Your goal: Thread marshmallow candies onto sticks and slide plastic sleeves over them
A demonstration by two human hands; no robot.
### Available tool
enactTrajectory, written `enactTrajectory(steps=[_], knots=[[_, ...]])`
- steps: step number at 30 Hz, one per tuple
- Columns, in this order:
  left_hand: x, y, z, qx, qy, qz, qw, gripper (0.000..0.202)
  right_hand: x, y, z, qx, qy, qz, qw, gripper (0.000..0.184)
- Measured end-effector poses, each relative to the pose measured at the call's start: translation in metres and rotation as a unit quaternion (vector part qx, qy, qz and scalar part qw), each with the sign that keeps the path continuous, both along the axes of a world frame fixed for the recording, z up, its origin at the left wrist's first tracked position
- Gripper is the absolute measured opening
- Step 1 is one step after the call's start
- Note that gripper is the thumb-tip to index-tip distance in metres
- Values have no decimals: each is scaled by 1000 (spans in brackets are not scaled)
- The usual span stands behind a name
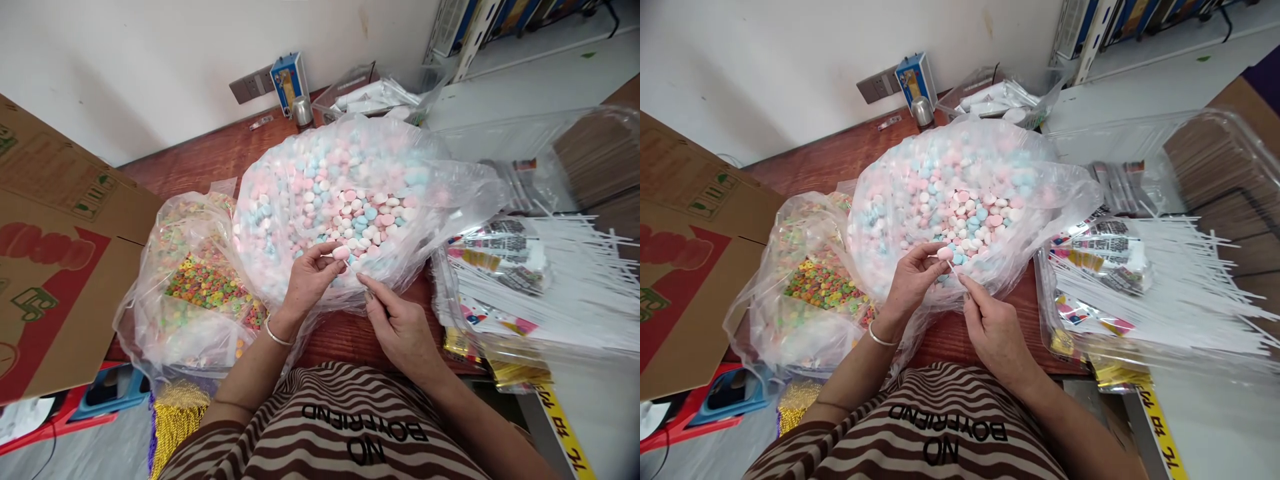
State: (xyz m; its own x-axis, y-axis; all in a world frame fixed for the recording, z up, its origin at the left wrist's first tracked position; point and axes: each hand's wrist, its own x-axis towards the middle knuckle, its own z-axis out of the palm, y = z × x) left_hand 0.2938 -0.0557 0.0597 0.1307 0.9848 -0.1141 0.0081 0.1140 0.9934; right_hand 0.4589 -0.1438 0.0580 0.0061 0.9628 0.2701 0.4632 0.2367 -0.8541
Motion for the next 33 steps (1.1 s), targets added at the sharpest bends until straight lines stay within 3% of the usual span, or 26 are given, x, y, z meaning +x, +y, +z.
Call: enactTrajectory(steps=[13,21,28,31,33], knots=[[4,-2,-10,33,-4,-8,999,38,-8,3,-3,1,1,-39,999,38],[10,-12,-8,58,0,6,998,30,-12,5,-5,22,-34,-39,998,36],[-5,-54,-17,107,61,48,991,19,-25,-1,-19,-18,-63,-4,998,17],[-26,-88,-22,164,161,54,972,19,-44,-2,-31,-82,52,75,992,18],[-44,-112,-25,174,205,47,962,29,-59,-4,-38,-151,154,133,967,24]])
